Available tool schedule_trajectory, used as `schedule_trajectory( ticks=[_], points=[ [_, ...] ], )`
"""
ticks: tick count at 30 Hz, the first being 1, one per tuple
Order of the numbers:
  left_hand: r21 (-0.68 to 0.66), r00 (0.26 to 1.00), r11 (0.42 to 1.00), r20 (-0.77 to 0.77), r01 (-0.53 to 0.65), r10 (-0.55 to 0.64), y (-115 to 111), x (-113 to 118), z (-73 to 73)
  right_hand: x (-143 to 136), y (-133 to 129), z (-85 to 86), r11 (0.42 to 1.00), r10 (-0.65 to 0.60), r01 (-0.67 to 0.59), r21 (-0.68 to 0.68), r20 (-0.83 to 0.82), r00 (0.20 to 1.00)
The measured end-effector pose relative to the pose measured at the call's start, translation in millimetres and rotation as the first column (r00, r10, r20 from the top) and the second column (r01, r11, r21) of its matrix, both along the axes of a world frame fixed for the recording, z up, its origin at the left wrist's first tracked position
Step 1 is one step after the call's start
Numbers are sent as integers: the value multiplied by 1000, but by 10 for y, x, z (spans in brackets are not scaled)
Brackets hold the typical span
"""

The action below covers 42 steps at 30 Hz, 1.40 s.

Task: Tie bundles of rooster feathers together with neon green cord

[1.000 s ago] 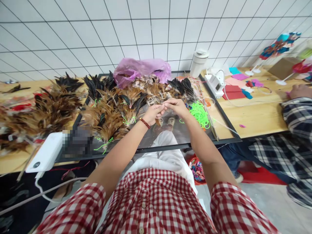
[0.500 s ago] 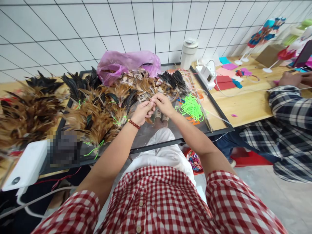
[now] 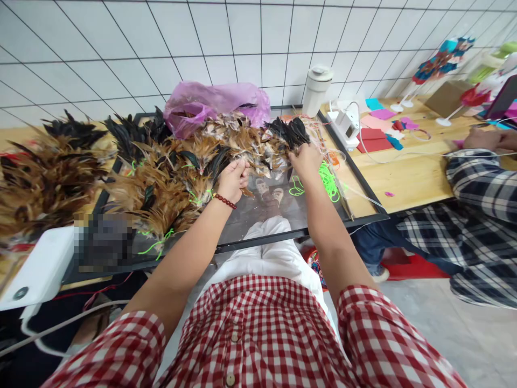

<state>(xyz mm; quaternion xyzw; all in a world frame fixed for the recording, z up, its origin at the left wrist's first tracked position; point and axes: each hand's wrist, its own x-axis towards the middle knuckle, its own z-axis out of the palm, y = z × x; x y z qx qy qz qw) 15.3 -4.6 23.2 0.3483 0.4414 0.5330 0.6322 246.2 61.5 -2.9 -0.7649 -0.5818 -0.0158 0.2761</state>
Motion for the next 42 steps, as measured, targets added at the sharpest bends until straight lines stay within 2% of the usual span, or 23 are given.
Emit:
schedule_trajectory(
  ticks=[2,5,9,12,15,18,22,25,28,30,32,34,38,42],
  points=[
    [-11,1000,1000,8,2,-2,0,4,-13,8,-15,-4,1000,8,-9,-17,-34,999],
    [-14,999,1000,33,0,0,9,-8,-29,9,-59,18,999,37,-33,33,-130,991],
    [-5,998,1000,58,-7,8,18,-21,-37,42,-73,8,998,57,-53,32,-162,985],
    [-9,999,1000,43,-3,3,13,-12,-49,41,-54,-38,993,105,-100,59,-93,990],
    [-1,999,1000,47,20,-20,10,4,-69,-5,-54,-82,967,225,-230,107,54,973],
    [-1,998,1000,64,27,-27,9,17,-78,-66,-77,-101,938,333,-344,39,166,928],
    [-22,997,999,66,35,-33,-9,29,-64,-109,-95,-68,942,336,-327,-75,201,920],
    [-22,995,998,82,52,-50,-32,39,-53,-109,-107,-13,967,248,-256,20,184,951],
    [-30,995,999,93,38,-35,-39,58,-60,-151,-144,19,952,261,-254,170,-17,965],
    [-32,995,999,101,-2,6,-30,77,-74,-231,-181,10,925,357,-303,229,-248,901],
    [-24,992,998,115,-49,52,-10,92,-92,-344,-223,-12,896,440,-347,277,-446,779],
    [-9,987,995,127,-97,97,16,96,-115,-468,-270,-24,868,496,-382,316,-577,650],
    [15,974,980,116,-199,196,74,70,-189,-682,-385,21,813,546,-471,342,-728,414],
    [39,974,975,80,-217,213,127,56,-300,-831,-498,86,773,542,-545,325,-785,301]
  ],
)
